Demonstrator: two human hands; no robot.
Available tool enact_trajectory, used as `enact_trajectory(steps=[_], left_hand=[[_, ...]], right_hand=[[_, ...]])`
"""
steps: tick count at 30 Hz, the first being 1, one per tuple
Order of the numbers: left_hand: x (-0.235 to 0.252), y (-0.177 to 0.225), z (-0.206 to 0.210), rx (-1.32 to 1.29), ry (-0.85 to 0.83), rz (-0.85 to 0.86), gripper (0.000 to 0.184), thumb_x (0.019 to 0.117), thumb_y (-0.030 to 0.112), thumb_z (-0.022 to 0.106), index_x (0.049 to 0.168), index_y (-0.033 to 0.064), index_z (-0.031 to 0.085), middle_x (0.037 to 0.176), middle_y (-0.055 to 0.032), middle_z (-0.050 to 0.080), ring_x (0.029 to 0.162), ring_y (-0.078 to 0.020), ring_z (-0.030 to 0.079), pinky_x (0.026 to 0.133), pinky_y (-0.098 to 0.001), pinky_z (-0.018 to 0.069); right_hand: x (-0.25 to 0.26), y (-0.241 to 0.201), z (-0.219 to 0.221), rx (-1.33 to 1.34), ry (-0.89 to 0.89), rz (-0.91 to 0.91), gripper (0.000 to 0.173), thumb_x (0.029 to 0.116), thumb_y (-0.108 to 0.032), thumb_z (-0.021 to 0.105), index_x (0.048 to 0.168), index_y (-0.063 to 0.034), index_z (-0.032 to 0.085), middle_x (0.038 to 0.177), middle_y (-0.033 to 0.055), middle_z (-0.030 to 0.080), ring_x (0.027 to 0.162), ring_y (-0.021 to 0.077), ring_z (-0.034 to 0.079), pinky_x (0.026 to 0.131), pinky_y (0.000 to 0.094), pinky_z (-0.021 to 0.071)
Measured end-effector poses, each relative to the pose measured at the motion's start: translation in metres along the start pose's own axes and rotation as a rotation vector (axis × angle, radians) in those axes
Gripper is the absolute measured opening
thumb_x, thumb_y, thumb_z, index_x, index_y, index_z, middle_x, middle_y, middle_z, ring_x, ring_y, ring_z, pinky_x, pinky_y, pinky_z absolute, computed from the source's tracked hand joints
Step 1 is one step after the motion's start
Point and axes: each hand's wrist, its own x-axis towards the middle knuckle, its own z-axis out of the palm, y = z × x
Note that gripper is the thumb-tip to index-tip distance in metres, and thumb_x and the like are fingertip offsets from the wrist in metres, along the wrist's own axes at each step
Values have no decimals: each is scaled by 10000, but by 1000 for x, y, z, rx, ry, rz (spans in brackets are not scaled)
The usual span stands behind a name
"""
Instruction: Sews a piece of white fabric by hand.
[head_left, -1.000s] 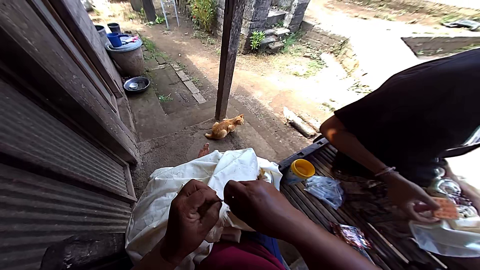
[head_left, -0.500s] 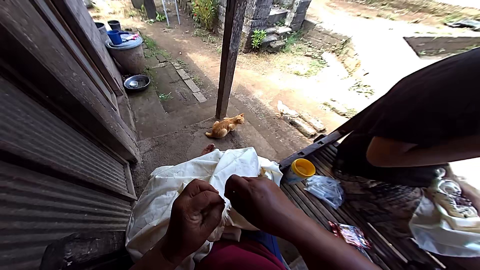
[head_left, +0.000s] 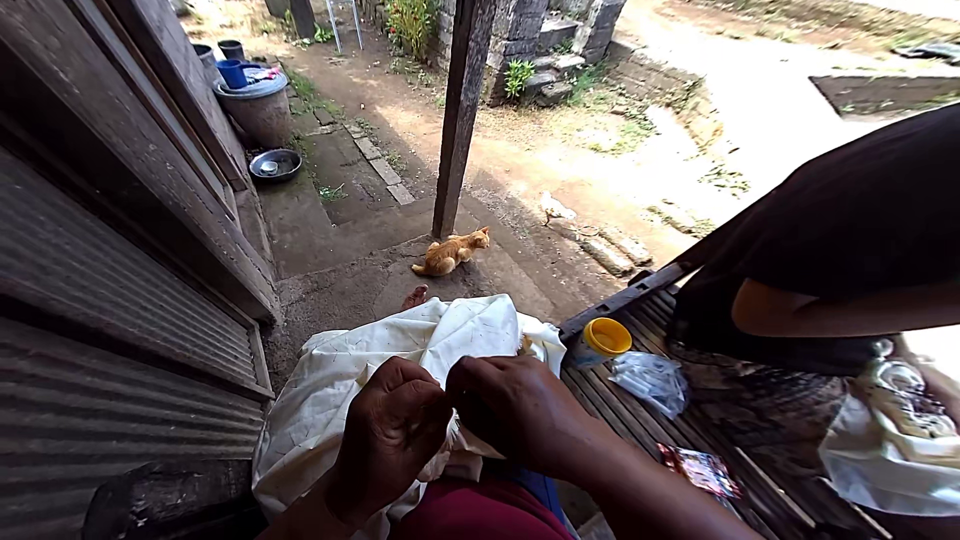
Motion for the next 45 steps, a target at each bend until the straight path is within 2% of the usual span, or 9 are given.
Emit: enact_trajectory(steps=[6, 10, 15, 19, 24, 28, 35, 40, 45], left_hand=[[2, -2, -2, -4, 17, -6, 106, 973, 226, 672, 971, 127, 711, 976, 10, 614, 936, -8, 592, 805, -139, 503], [2, 0, 0, -13, 32, 0, 66, 955, 176, 676, 959, 121, 712, 976, 5, 611, 904, -12, 594, 772, -137, 509], [0, -3, 0, -24, -1, -25, 120, 977, 240, 673, 972, 124, 703, 963, 14, 615, 932, -7, 593, 806, -143, 505], [0, -2, 1, -21, 43, -16, 56, 951, 164, 677, 960, 119, 710, 966, 11, 610, 883, -4, 593, 756, -128, 510], [0, -6, -2, -29, 3, -23, 133, 974, 247, 686, 963, 117, 705, 950, 19, 617, 900, 12, 588, 776, -123, 498], [0, -6, -3, -18, 46, -17, 67, 945, 180, 697, 950, 116, 716, 955, 13, 617, 861, 9, 595, 733, -119, 512], [-3, -14, -4, -108, 54, 71, 62, 947, 208, 736, 965, 149, 729, 942, 37, 624, 922, -11, 595, 802, -139, 495], [-3, -19, -3, -493, 62, -135, 74, 1042, 171, 560, 1057, 151, 629, 964, 71, 618, 889, -6, 602, 797, -181, 518], [-6, -18, -3, -605, 3, -307, 124, 1009, 87, 497, 995, 126, 614, 892, 44, 651, 826, -35, 633, 768, -221, 540]], right_hand=[[-1, 2, -4, 92, -56, -98, 158, 989, -164, 573, 860, -116, 650, 679, 5, 612, 604, 122, 606, 513, 285, 477], [-1, 3, 3, -12, -19, 99, 153, 983, -192, 547, 878, -127, 637, 645, -3, 572, 547, 130, 580, 466, 310, 455], [-2, 4, -1, 146, -54, -102, 154, 1000, -149, 561, 883, -103, 649, 694, 18, 618, 622, 126, 615, 536, 282, 494], [-1, 5, 5, 17, -33, 153, 142, 976, -184, 554, 883, -122, 641, 664, 2, 587, 562, 131, 591, 479, 317, 473], [1, 3, 2, 122, -70, -90, 152, 989, -155, 564, 867, -108, 642, 672, 8, 601, 594, 124, 598, 510, 285, 476], [4, 4, 9, 12, 2, 112, 140, 966, -172, 562, 859, -116, 634, 649, 2, 573, 550, 126, 578, 469, 302, 457], [5, -2, 5, 88, -65, 18, 135, 980, -145, 532, 876, -100, 606, 678, 15, 563, 566, 122, 569, 483, 274, 459], [0, 6, 7, 111, -194, 137, 128, 988, -136, 559, 925, -81, 656, 846, 58, 603, 684, 140, 612, 580, 270, 525], [-8, 17, 8, 230, -123, 43, 155, 976, -93, 595, 976, -120, 748, 789, 26, 653, 692, 103, 627, 619, 247, 531]])
